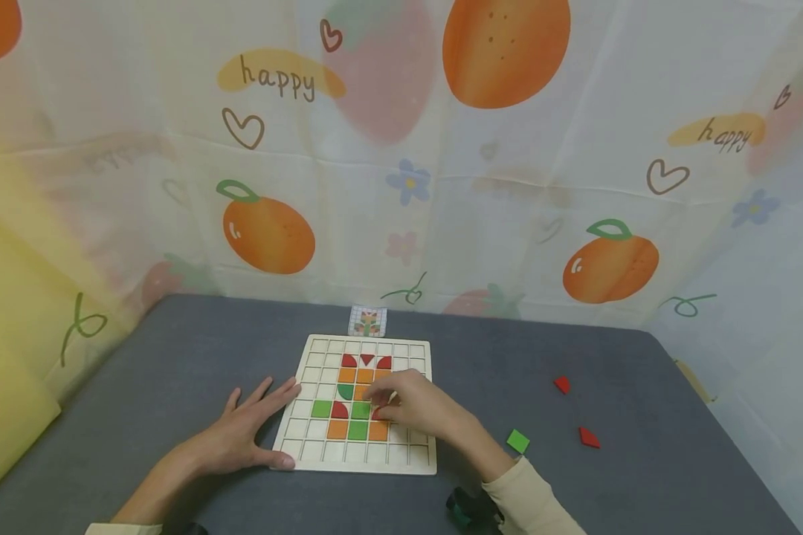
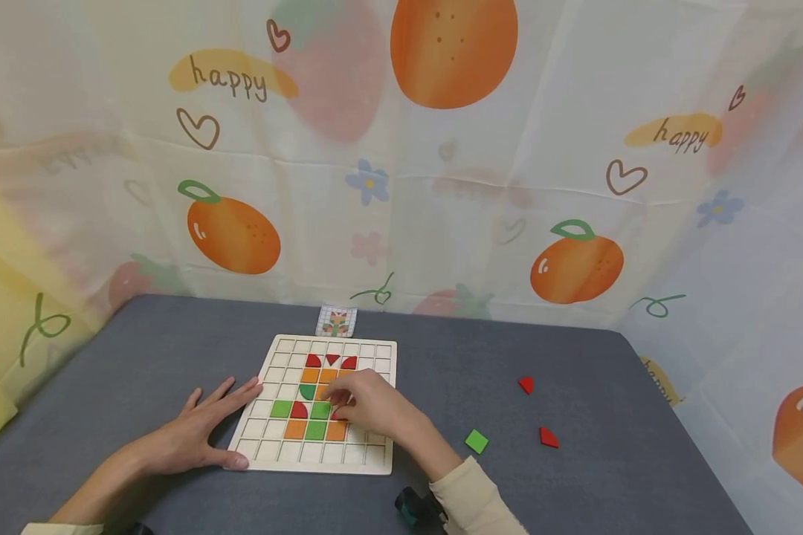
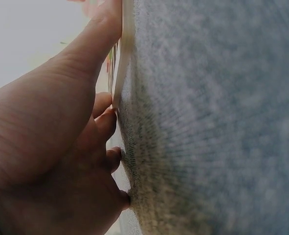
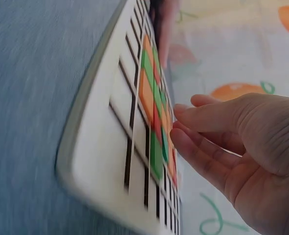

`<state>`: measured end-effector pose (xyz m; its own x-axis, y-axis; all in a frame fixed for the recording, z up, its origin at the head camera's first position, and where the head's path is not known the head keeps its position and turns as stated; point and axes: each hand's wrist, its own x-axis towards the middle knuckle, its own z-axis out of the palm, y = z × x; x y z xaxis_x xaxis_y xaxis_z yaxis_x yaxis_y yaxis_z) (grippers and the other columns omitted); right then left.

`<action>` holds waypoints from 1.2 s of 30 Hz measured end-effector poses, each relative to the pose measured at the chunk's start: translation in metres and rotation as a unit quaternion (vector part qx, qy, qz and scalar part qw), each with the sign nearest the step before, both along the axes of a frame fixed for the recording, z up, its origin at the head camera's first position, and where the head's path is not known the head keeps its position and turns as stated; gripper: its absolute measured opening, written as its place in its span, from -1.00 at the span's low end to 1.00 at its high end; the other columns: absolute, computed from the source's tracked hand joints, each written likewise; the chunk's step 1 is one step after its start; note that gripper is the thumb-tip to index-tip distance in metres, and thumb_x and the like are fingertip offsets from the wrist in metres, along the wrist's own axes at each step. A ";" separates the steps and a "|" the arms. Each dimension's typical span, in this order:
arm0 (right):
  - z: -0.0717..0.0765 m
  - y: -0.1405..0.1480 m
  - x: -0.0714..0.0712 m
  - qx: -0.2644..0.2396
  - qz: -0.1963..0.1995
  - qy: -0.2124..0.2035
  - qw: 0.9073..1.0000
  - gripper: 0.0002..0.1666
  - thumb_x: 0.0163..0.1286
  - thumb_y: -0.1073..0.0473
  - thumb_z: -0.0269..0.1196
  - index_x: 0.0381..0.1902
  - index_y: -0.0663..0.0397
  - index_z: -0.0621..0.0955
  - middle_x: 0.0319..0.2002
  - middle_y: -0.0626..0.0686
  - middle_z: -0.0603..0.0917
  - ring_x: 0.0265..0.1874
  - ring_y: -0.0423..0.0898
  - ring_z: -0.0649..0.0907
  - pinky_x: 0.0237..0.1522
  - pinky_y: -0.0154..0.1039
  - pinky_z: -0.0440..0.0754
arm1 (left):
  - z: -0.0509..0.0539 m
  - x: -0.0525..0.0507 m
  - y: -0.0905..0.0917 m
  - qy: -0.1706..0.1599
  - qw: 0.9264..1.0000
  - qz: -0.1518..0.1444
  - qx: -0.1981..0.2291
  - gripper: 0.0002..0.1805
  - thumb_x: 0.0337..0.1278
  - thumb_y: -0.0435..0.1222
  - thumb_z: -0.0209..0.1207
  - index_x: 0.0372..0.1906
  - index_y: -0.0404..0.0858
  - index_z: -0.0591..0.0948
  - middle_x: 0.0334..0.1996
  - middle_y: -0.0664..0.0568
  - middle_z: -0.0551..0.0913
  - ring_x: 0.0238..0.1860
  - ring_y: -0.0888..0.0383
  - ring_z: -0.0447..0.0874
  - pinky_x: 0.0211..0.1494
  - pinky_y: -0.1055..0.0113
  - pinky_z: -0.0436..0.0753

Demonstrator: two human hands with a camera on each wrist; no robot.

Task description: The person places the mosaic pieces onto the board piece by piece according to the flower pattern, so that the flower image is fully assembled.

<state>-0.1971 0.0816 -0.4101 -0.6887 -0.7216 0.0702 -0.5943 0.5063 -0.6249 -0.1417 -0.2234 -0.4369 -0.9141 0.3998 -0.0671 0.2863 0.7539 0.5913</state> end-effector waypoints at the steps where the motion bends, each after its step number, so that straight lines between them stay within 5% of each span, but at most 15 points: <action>1: 0.000 0.005 -0.001 0.001 -0.006 0.000 1.000 -0.70 0.26 0.35 0.35 -0.03 0.11 0.71 -0.23 -0.06 0.73 -0.24 -0.29 0.63 -0.16 -0.39 0.60 | 0.000 0.000 0.000 0.000 1.000 0.000 0.000 0.24 -0.38 0.22 0.47 0.50 -0.19 0.22 0.51 -0.18 0.13 0.48 -0.41 -0.19 0.28 -0.45 -0.36; 36: 0.001 0.190 -0.029 0.048 -0.151 0.063 0.985 -0.60 0.19 0.53 0.30 0.00 0.22 0.66 -0.12 0.09 0.71 -0.14 0.05 0.67 -0.14 -0.11 0.67 | 0.000 0.000 0.000 -0.002 1.000 -0.001 0.002 0.23 -0.36 0.22 0.46 0.50 -0.19 0.22 0.51 -0.18 0.12 0.48 -0.42 -0.19 0.29 -0.45 -0.37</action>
